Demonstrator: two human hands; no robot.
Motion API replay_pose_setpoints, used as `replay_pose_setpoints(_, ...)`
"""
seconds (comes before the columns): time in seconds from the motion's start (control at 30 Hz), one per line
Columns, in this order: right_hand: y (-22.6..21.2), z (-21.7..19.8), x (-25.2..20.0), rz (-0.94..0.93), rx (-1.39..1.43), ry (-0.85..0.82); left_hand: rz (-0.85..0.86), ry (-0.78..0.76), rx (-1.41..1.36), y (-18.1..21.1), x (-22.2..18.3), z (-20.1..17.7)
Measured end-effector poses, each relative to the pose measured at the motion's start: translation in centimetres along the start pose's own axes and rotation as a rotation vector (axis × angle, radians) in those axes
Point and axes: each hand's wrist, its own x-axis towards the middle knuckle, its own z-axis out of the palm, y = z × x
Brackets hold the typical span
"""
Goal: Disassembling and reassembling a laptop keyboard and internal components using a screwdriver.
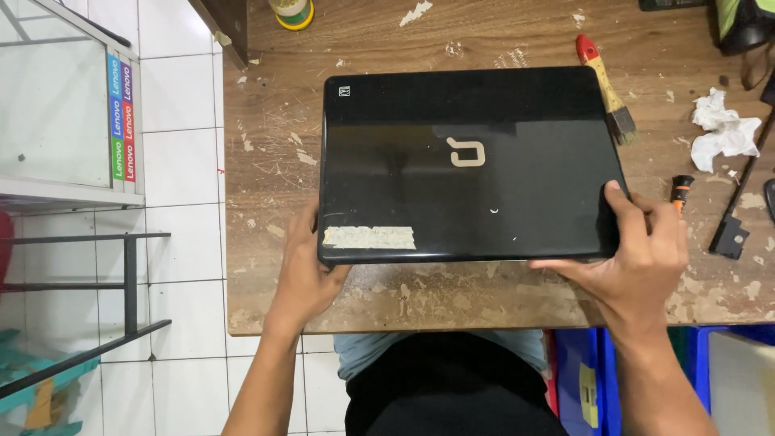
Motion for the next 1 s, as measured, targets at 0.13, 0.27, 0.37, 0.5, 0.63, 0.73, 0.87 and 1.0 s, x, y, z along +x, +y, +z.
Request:
replay_pose_setpoints(0.13, 2.0, -0.6, 1.4, -0.048, -0.028, -0.002, -0.059, 0.011, -0.022, -0.4, -0.4, 0.2)
replay_pose_setpoints(0.27, 3.9, -2.9, 5.1, -0.025, -0.02, -0.122, -0.001, 0.044, 0.039, -0.5, -0.4, 0.4)
replay_pose_setpoints(0.37, 6.9, -1.5, 7.6, 0.013, 0.256, -0.196, 0.021, 0.036, 0.042, -0.2, -0.4, 0.2)
replay_pose_setpoints(0.5, 11.0, 1.0, 12.7, 0.037, 0.28, -0.288, 0.004, 0.013, 0.039, 0.0, -0.5, 0.1)
replay_pose_setpoints(0.63, 14.3, 5.2, 18.2, 0.079, 0.297, -0.564, 0.037, 0.04, 0.052, 0.2, -0.6, 0.3)
replay_pose_setpoints(0.73, 11.4, 4.7, 21.9, 0.424, 0.685, -0.625, 0.01, 0.036, 0.052, 1.3, -0.3, 0.0)
replay_pose_setpoints(0.87, 8.9, 2.2, 21.6, 0.587, 0.509, -0.679, -0.059, 0.032, -0.008, 1.3, -0.2, -0.2)
replay_pose_setpoints(1.0, 10.9, 1.5, 17.1, 0.18, 0.49, -0.294, -0.023, 0.005, 0.071, 0.8, 0.6, -0.7)
